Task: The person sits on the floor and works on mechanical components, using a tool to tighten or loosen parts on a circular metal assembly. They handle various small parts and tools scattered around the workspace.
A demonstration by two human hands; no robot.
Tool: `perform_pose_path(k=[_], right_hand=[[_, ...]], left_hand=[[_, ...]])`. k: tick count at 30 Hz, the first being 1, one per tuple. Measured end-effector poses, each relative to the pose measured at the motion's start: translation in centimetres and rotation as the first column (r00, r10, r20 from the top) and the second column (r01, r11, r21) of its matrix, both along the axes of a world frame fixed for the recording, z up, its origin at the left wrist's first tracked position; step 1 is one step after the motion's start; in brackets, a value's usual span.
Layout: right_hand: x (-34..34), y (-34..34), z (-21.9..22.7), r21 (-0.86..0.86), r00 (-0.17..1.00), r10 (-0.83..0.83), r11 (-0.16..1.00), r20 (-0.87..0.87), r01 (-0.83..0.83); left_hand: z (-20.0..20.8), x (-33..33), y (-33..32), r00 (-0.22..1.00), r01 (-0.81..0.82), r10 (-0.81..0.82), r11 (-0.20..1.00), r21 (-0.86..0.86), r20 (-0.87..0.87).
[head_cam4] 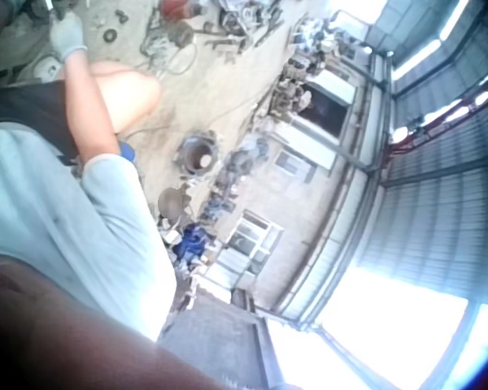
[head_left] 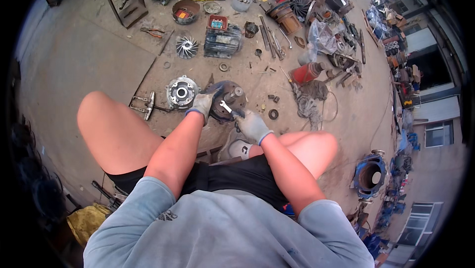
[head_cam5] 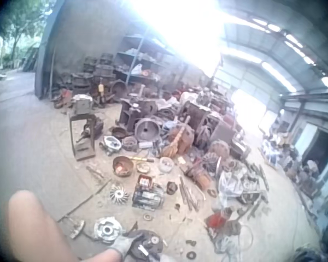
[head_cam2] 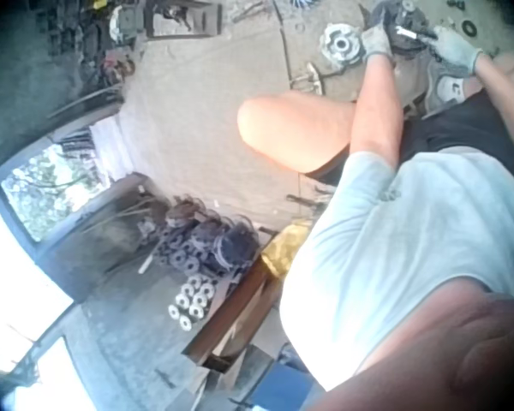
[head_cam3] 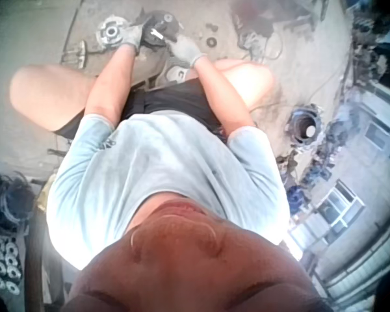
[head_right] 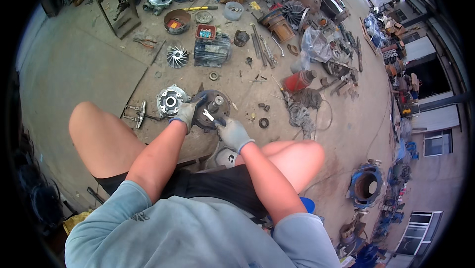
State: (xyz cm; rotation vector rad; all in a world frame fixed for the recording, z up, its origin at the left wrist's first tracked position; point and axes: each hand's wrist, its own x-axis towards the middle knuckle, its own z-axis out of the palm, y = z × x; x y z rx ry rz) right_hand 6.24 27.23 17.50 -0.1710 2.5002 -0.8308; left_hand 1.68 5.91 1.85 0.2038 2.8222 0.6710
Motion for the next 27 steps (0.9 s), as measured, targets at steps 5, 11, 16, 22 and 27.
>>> perform_pose_path(k=[5,11,16,22,27], right_hand=[[-3.8,0.1,-0.3,0.041,0.992,0.116,0.992,0.054,-0.118],[-5.6,2.4,-1.2,0.108,0.984,0.174,0.978,0.048,-0.178],[0.0,-1.3,-4.9,-0.321,0.896,-0.059,0.921,0.440,0.219],[3.4,-3.9,-3.9,-0.443,0.733,-0.211,0.678,0.646,0.586],[1.9,-1.2,-3.8,-0.380,0.830,-0.125,0.845,0.543,0.376]], left_hand=[[-5.2,0.3,-0.6,0.990,-0.053,0.074,0.985,0.164,-0.122],[-2.3,-0.8,1.6,0.996,0.078,-0.079,0.996,-0.041,-0.034],[1.2,1.1,2.3,0.998,-0.045,0.045,0.999,0.019,0.048],[1.0,3.0,-0.4,0.988,0.104,-0.082,0.980,0.170,-0.134],[2.5,-2.9,-1.2,0.939,-0.275,0.081,0.761,0.587,0.335]])
